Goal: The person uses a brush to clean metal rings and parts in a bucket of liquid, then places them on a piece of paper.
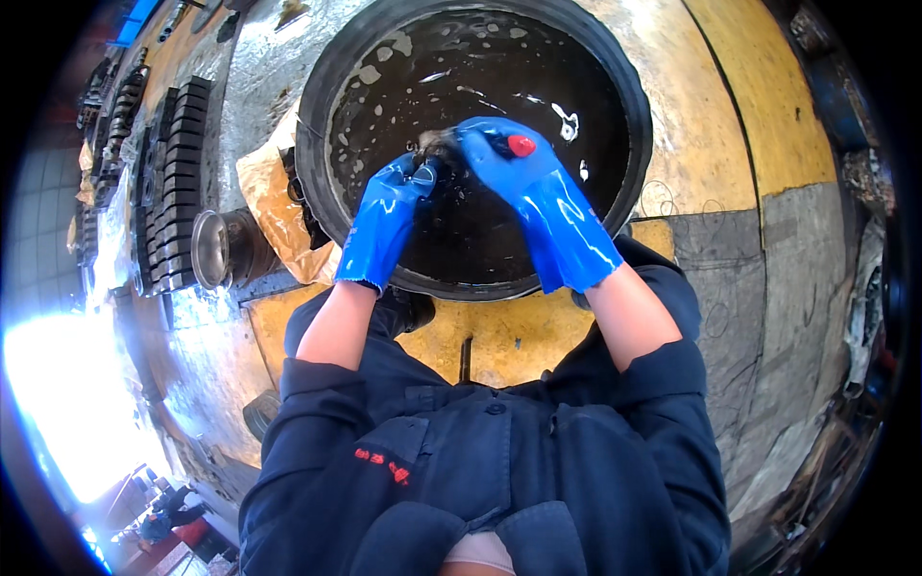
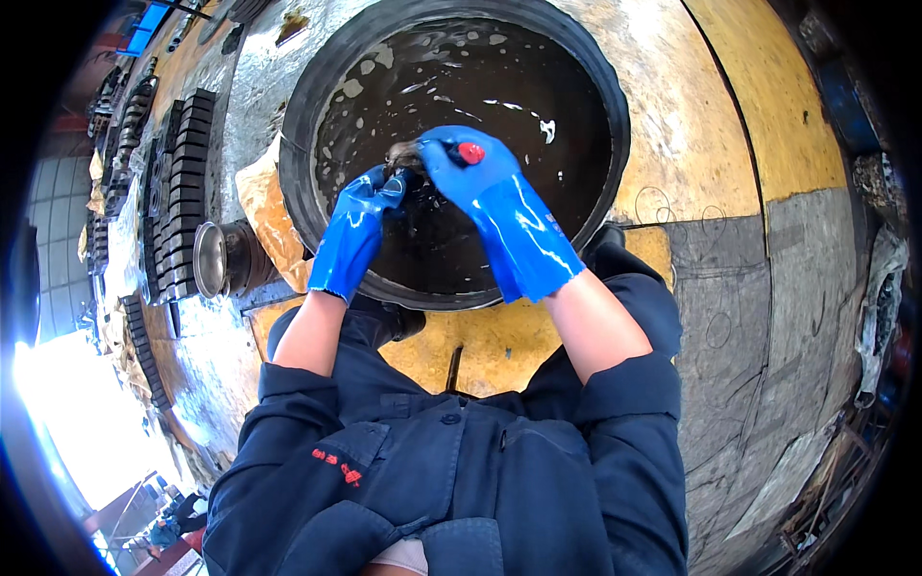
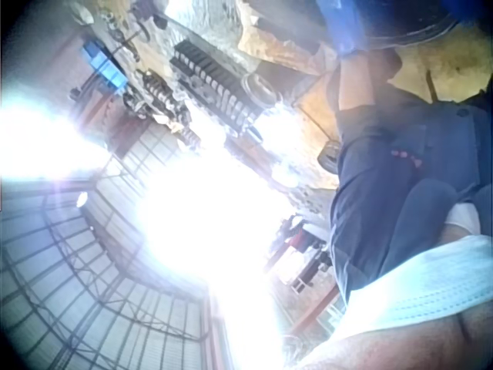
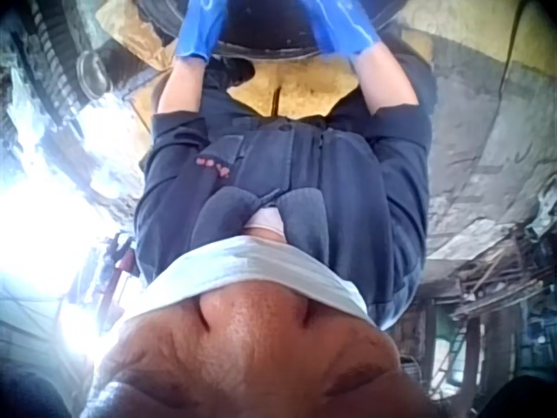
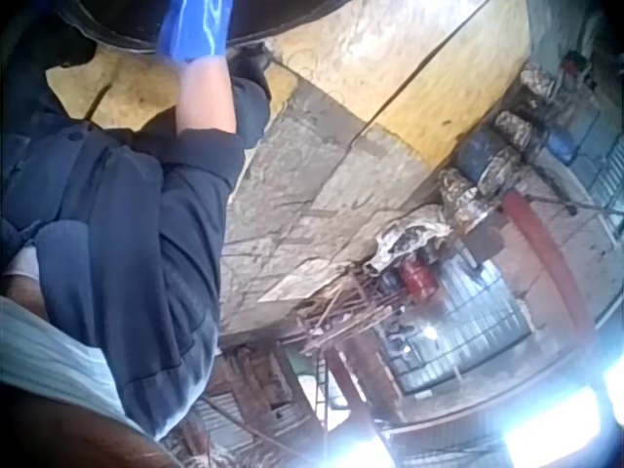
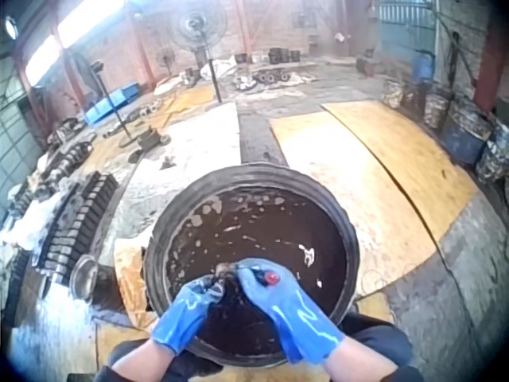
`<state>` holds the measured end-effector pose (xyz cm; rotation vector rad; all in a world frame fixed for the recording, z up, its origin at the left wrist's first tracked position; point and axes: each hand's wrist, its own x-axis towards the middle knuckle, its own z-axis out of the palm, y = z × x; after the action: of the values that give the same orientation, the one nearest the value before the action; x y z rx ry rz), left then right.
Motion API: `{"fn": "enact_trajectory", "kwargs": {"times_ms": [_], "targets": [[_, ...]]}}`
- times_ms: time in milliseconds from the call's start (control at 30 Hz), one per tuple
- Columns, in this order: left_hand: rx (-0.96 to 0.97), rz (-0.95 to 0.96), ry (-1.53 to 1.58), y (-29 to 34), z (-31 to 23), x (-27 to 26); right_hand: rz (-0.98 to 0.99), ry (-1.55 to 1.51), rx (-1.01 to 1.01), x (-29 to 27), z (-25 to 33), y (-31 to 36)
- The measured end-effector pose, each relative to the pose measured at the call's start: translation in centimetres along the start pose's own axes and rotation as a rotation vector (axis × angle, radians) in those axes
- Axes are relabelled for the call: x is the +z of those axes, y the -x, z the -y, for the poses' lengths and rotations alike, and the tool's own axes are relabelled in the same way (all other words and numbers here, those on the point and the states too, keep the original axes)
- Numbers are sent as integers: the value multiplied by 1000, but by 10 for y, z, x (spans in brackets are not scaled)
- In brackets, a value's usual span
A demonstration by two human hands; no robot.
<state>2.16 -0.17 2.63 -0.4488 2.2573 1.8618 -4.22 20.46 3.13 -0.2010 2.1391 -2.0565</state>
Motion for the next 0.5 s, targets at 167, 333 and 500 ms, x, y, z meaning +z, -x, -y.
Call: {"fn": "enact_trajectory", "kwargs": {"times_ms": [167,333,500], "targets": [[-67,-15,30,1,-14,2,-31,102,202,-14,-20,-16],[74,-20,-20,-10,16,-5,223,-237,-3,-10,9,-12],[29,-29,-47,-11,8,-2,64,131,284,-27,1,-14]]}}
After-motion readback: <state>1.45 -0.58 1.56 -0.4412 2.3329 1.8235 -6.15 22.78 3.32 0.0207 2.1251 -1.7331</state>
